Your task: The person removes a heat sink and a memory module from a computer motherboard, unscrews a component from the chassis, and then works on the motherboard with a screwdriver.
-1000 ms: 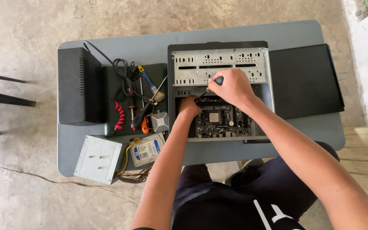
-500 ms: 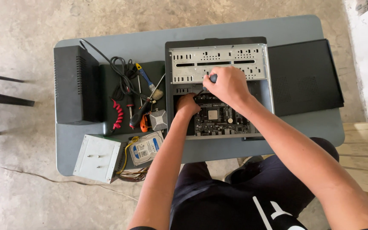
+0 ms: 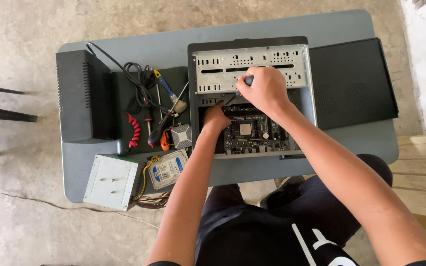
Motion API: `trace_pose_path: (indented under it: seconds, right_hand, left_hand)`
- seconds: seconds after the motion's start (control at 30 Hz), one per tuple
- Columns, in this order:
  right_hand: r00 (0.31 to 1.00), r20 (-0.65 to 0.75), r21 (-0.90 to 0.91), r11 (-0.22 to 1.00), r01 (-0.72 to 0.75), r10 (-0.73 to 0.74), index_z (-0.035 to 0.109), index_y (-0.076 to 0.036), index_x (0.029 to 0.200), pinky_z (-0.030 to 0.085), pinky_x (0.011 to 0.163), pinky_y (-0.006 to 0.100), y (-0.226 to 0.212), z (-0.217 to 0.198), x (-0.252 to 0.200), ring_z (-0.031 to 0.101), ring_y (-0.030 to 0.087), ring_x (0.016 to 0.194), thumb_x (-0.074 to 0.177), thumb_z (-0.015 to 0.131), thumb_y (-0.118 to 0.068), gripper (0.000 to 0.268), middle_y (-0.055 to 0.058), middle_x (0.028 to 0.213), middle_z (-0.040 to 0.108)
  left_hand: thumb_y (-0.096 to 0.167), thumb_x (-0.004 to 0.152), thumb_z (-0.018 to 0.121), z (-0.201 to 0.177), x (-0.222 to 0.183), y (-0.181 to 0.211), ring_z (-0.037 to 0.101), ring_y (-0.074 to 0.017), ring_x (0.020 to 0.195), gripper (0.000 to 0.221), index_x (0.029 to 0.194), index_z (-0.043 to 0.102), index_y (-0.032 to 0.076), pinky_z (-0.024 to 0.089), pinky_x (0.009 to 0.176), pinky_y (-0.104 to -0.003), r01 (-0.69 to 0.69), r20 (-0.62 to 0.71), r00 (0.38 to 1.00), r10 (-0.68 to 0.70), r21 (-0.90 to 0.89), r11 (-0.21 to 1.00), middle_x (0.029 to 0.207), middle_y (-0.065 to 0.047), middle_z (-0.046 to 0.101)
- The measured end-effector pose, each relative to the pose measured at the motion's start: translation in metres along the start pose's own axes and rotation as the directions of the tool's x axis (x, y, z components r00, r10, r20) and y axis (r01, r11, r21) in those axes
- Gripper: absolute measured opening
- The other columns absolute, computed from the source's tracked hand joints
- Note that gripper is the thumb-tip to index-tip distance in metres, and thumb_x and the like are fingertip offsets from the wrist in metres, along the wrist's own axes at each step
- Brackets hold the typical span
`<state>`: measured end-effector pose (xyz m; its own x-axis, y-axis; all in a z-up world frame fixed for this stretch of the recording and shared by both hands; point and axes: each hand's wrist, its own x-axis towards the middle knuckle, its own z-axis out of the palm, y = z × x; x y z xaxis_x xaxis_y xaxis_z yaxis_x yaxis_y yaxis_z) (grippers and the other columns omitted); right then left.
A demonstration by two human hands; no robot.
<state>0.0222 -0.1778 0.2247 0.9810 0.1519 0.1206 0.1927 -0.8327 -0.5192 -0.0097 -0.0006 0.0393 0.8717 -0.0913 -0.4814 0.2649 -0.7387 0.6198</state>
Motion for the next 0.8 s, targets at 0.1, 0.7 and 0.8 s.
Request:
trace_pose_path:
  seconds: [0.1, 0.7, 0.8]
  right_hand:
    - [1.0, -0.004, 0.065, 0.998, -0.02, 0.02, 0.072, -0.011, 0.073, 0.043, 0.042, 0.029, -0.002, -0.004, -0.003, 0.056, 0.021, 0.04, 0.097, 0.071, -0.024, 0.027, -0.001, 0.042, 0.051]
    - [0.999, -0.037, 0.14, 0.99, 0.011, -0.006, 0.071, -0.007, 0.071, 0.03, 0.035, 0.026, 0.004, 0.002, -0.002, 0.044, 0.016, 0.033, 0.095, 0.072, -0.02, 0.027, 0.001, 0.037, 0.042]
    - [0.999, -0.041, 0.15, 0.989, 0.013, -0.007, 0.071, -0.008, 0.072, 0.031, 0.036, 0.025, 0.004, 0.003, -0.002, 0.044, 0.014, 0.034, 0.095, 0.073, -0.02, 0.026, 0.0, 0.038, 0.043]
  left_hand:
    - [0.024, 0.084, 0.075, -0.001, -0.004, 0.002, 0.073, -0.0443, 0.127, 0.069, 0.151, 0.067, 0.008, 0.064, 0.101, -0.058, 0.002, -0.008, 1.0, -0.002, 0.003, 1.0, 0.131, -0.025, 0.077]
    - [0.021, 0.082, 0.072, 0.016, 0.021, -0.016, 0.079, -0.0377, 0.116, 0.05, 0.131, 0.082, 0.023, 0.067, 0.097, -0.051, 0.015, -0.06, 0.998, -0.014, 0.015, 1.0, 0.113, -0.015, 0.084]
    - [0.019, 0.083, 0.071, 0.01, 0.014, -0.01, 0.078, -0.0375, 0.117, 0.052, 0.135, 0.08, 0.021, 0.066, 0.098, -0.05, 0.024, -0.054, 0.998, -0.023, 0.016, 1.0, 0.115, -0.016, 0.084]
